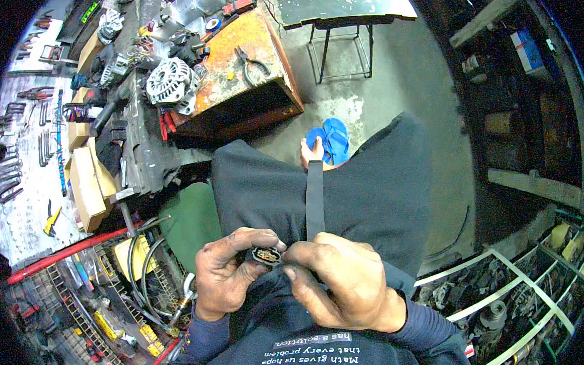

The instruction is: The person manipulates a small electrical connector, using a thin metal tool to adjust internal pins and a pair of pliers to grip components. The person repeatedly inserts and removes the tool while holding the connector steady.

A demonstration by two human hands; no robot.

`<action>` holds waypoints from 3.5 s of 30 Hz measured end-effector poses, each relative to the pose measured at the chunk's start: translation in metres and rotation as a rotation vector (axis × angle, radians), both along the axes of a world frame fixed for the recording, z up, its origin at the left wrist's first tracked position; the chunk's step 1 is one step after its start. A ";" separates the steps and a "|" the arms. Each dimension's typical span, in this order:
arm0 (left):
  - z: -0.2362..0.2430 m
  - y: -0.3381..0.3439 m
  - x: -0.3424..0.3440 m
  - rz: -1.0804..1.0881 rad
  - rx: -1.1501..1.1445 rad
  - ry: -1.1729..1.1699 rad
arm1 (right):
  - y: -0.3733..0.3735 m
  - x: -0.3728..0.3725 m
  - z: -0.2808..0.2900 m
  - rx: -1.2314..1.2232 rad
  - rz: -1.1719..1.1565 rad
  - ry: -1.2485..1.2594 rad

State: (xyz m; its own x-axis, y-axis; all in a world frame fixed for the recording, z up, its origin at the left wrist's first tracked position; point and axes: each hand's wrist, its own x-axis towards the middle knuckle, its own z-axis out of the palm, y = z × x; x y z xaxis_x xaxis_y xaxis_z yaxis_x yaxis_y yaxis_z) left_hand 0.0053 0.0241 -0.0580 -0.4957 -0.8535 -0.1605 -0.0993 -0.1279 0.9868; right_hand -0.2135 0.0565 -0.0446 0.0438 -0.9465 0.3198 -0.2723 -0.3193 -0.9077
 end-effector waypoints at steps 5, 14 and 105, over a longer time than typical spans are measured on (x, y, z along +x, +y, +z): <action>0.000 -0.006 -0.005 -0.052 -0.102 -0.086 | 0.000 -0.004 0.000 0.056 0.062 0.085; -0.004 -0.009 -0.009 -0.073 -0.173 -0.121 | -0.005 -0.007 -0.004 0.029 0.087 0.116; -0.010 -0.001 0.003 -0.051 0.358 0.246 | 0.005 -0.012 -0.009 -0.024 0.105 0.053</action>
